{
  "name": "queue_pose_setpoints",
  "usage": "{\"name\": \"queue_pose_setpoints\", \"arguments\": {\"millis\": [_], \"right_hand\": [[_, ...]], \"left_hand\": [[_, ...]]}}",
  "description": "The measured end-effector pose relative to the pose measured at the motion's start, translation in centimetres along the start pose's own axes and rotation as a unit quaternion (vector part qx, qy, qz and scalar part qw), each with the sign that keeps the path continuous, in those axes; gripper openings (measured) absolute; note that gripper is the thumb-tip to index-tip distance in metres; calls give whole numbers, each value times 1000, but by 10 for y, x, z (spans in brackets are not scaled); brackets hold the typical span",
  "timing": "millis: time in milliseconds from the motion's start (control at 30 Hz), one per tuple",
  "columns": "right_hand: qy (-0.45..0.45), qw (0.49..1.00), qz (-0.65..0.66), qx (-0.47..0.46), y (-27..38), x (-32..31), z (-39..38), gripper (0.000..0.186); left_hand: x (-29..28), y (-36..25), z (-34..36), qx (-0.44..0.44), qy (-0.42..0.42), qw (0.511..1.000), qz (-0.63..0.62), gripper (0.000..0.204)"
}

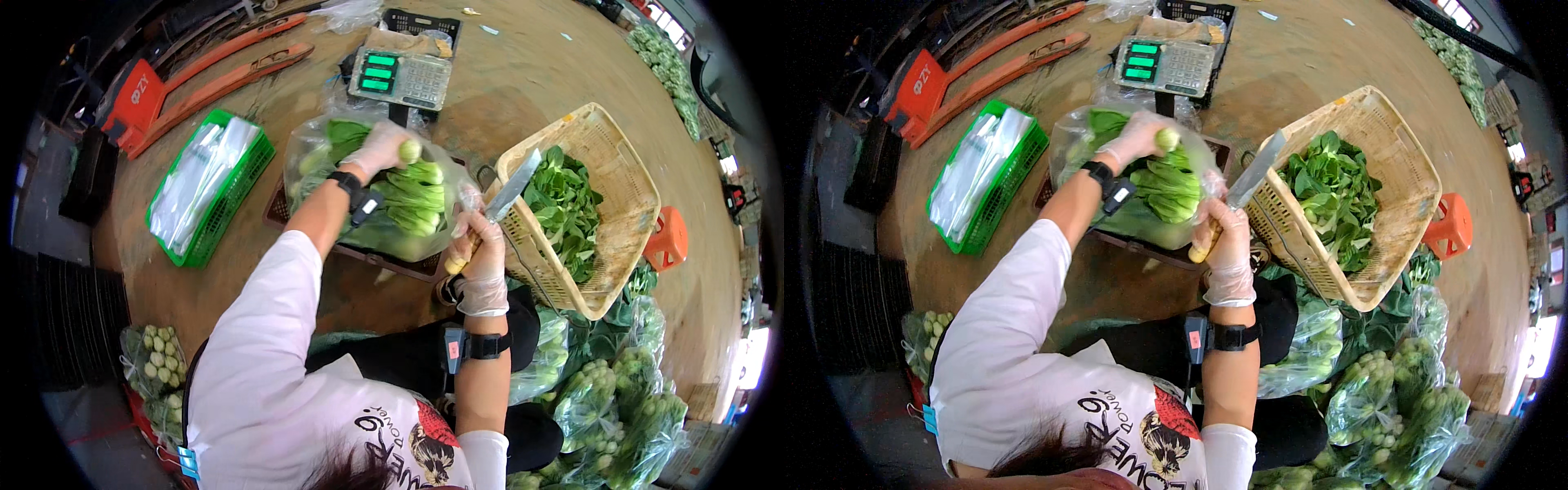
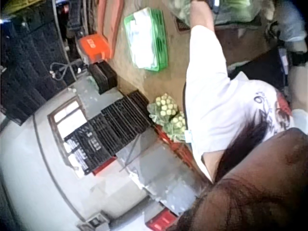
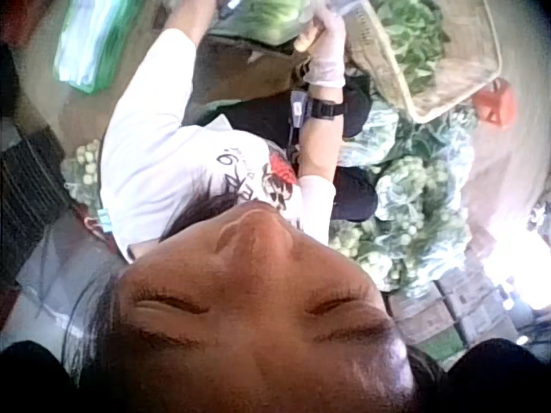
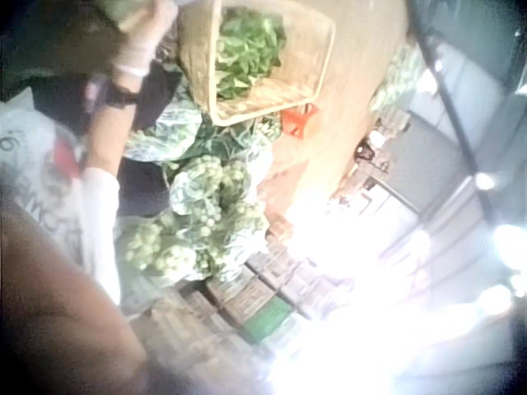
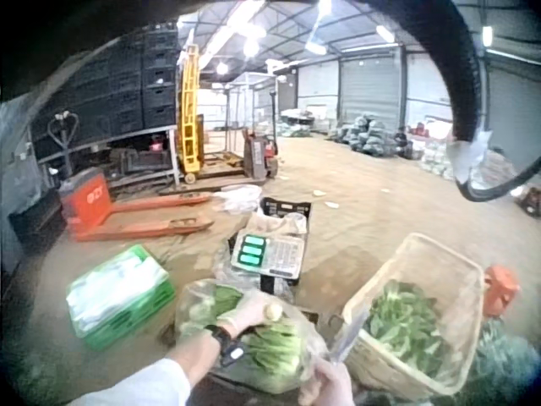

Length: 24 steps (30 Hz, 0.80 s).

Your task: The person trims the ends off heads of bok choy with a knife, removes the outer leaves, and places the trimmed leaves into a basket and the cores into a plastic bag.

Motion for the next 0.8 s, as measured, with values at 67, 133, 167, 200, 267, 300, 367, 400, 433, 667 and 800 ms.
{"name": "queue_pose_setpoints", "arguments": {"millis": [67,133,167,200,267,300,367,400,433,667,800], "right_hand": [[-12,1000,-16,16,3,9,-9,21],[6,1000,4,24,-4,18,-15,27],[10,999,27,30,-5,19,-17,35],[4,999,26,31,-4,18,-15,35],[4,999,36,12,0,15,-13,38],[14,999,39,10,1,20,-14,39],[14,999,50,14,-1,23,-16,41],[5,998,59,19,-2,21,-17,42],[13,998,65,3,1,22,-13,42],[14,997,69,16,-6,17,-10,37],[-15,997,71,3,1,7,-13,33]], "left_hand": [[-2,8,-9,-36,25,999,5,48],[10,25,-17,-6,6,1000,29,51],[17,23,-13,-6,9,1000,23,51],[25,21,-7,-21,35,999,4,49],[48,33,-13,-40,65,997,-20,47],[65,57,-29,-51,89,993,-52,48],[76,77,-41,-95,127,978,-139,53],[76,76,-41,-109,128,976,-142,53],[74,80,-34,-99,145,981,-82,52],[-35,143,-64,-126,-148,958,212,61],[-109,93,-59,-174,54,935,306,59]]}}
Point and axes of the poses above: each hand's wrist, its own z-axis towards the middle knuckle, its own x-axis out of the palm, y = z × x, the point moved 4 cm from there along z, towards the middle knuckle, and after that the axes turned 13 degrees about -y, right-handed, at the moved point
